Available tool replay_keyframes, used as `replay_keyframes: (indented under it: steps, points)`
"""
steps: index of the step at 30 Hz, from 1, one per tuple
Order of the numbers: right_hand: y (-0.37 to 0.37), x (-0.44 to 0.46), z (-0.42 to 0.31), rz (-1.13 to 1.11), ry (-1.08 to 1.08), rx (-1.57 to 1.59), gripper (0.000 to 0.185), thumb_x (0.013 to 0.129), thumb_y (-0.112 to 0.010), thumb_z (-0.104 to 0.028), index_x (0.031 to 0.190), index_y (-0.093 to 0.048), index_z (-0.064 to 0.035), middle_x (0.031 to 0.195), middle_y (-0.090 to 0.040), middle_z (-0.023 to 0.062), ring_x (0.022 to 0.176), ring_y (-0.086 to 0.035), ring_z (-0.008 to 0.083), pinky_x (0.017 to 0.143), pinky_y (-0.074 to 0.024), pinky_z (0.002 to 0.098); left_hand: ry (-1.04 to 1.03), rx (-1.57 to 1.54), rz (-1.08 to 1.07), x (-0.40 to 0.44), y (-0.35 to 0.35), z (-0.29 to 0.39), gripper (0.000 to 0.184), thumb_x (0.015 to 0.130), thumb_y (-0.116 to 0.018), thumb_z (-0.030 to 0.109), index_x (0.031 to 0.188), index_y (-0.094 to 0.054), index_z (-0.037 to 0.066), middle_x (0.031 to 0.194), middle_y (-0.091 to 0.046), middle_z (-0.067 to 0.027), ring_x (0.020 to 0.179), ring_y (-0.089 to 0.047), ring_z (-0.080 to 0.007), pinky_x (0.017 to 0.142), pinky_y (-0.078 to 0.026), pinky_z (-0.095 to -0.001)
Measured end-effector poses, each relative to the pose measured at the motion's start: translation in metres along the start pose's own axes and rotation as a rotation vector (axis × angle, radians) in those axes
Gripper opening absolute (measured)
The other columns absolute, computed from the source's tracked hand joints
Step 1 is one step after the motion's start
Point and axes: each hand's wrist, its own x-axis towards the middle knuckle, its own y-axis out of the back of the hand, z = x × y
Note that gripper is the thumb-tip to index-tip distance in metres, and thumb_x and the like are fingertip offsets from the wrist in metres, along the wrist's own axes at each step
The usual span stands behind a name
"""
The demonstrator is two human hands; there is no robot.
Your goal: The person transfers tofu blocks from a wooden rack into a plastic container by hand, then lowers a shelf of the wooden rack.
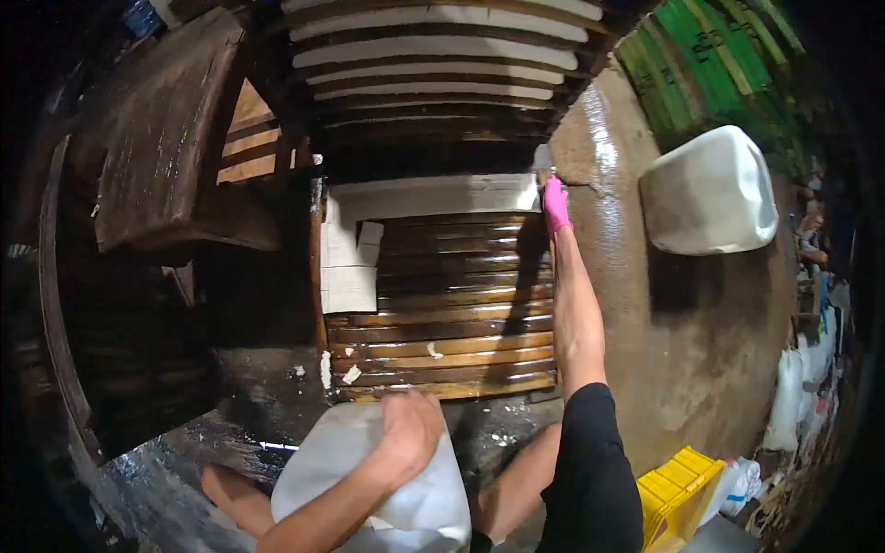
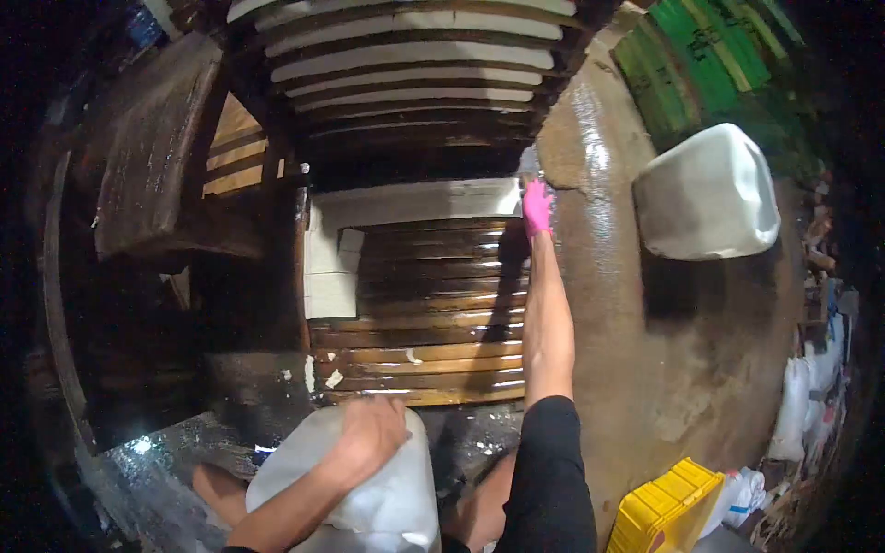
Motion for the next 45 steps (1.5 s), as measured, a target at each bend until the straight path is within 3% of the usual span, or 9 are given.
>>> replay_keyframes:
  steps: [2, 3, 5, 11, 19, 28, 35, 37, 45]
  points:
    - [-0.048, -0.01, -0.004, 0.214, 0.092, -0.843, 0.045, 0.093, -0.042, -0.032, 0.132, -0.047, -0.0094, 0.132, -0.05, 0.0118, 0.125, -0.043, 0.027, 0.1, -0.035, 0.0394, -0.034, 0.039, 0.003, -0.006, 0.016, -0.003, 0.043, 0.084, -0.059, 0.046, 0.097, -0.056, 0.004, 0.085, -0.062, -0.009, 0.076, -0.063, -0.0227, 0.063, -0.046, -0.035]
    - [-0.057, -0.025, -0.018, 0.374, 0.213, -0.683, 0.043, 0.091, -0.041, -0.026, 0.13, -0.047, -0.01, 0.128, -0.051, 0.0175, 0.123, -0.045, 0.0291, 0.096, -0.0395, 0.0385, -0.062, 0.051, 0.001, -0.008, 0.019, -0.002, 0.043, 0.084, -0.058, 0.046, 0.096, -0.055, 0.005, 0.083, -0.061, -0.008, 0.074, -0.063, -0.0221, 0.062, -0.045, -0.0352]
    - [-0.064, 0.013, 0.04, 0.219, 0.435, -1.49, 0.044, 0.092, -0.044, -0.029, 0.13, -0.049, -0.0084, 0.126, -0.054, 0.0133, 0.122, -0.046, 0.0263, 0.101, -0.0337, 0.0384, -0.05, 0.096, 0.046, -0.003, 0.007, 0.0, 0.041, 0.084, -0.057, 0.047, 0.09, -0.053, 0.007, 0.079, -0.058, -0.0056, 0.072, -0.061, -0.0211, 0.06, -0.043, -0.0339]
    - [-0.001, 0.04, 0.0, -0.357, -0.27, 0.592, 0.05, 0.091, -0.041, -0.036, 0.13, -0.048, -0.006, 0.127, -0.053, 0.0145, 0.121, -0.047, 0.0279, 0.101, -0.035, 0.0413, 0.025, 0.064, -0.013, 0.006, 0.011, 0.001, 0.041, 0.085, -0.055, 0.048, 0.091, -0.053, 0.007, 0.078, -0.058, -0.0043, 0.072, -0.061, -0.0181, 0.06, -0.043, -0.0311]
    - [-0.069, 0.012, 0.014, -0.379, -0.417, 1.329, 0.058, 0.09, -0.038, -0.045, 0.13, -0.047, -0.0029, 0.129, -0.051, 0.016, 0.119, -0.048, 0.03, 0.1, -0.0366, 0.0451, 0.009, -0.007, -0.139, 0.007, 0.019, 0.0, 0.042, 0.083, -0.057, 0.049, 0.093, -0.055, 0.008, 0.077, -0.061, -0.0034, 0.073, -0.062, -0.017, 0.061, -0.045, -0.0298]
    - [-0.043, -0.115, 0.024, -0.411, -0.478, 1.668, 0.07, 0.089, -0.035, -0.055, 0.129, -0.046, 0.0007, 0.131, -0.05, 0.0177, 0.118, -0.05, 0.0325, 0.099, -0.0385, 0.0494, 0.001, 0.033, -0.037, 0.005, 0.001, -0.002, 0.045, 0.08, -0.06, 0.049, 0.093, -0.058, 0.006, 0.073, -0.063, -0.003, 0.073, -0.061, -0.0181, 0.061, -0.043, -0.0322]
    - [0.089, -0.273, -0.062, -0.548, -0.527, 1.801, 0.084, 0.085, -0.037, -0.06, 0.139, -0.033, 0.0033, 0.141, -0.038, 0.0197, 0.127, -0.039, 0.0358, 0.108, -0.0292, 0.0469, 0.033, -0.054, -0.102, 0.012, 0.007, -0.006, 0.043, 0.078, -0.065, 0.046, 0.093, -0.061, 0.005, 0.082, -0.068, -0.0095, 0.082, -0.066, -0.0215, 0.066, -0.047, -0.0352]
    - [0.117, -0.314, -0.061, -0.554, -0.561, 1.888, 0.088, 0.083, -0.039, -0.061, 0.142, -0.028, 0.0034, 0.145, -0.033, 0.0188, 0.13, -0.036, 0.0364, 0.11, -0.0259, 0.0461, 0.067, -0.027, -0.072, 0.012, 0.011, -0.004, 0.016, 0.08, -0.062, 0.018, 0.092, -0.072, 0.014, 0.092, -0.071, -0.002, 0.084, -0.068, -0.0167, 0.057, -0.051, -0.0363]
    - [0.229, -0.475, -0.116, -0.394, -0.695, 1.723, 0.083, 0.082, -0.041, -0.058, 0.141, -0.028, -0.0006, 0.142, -0.036, 0.0202, 0.127, -0.039, 0.0372, 0.106, -0.0319, 0.0456, -0.125, 0.173, 0.073, 0.022, -0.001, -0.016, 0.021, 0.08, -0.06, 0.023, 0.093, -0.074, 0.014, 0.098, -0.07, -0.0049, 0.091, -0.067, -0.0221, 0.069, -0.054, -0.0375]
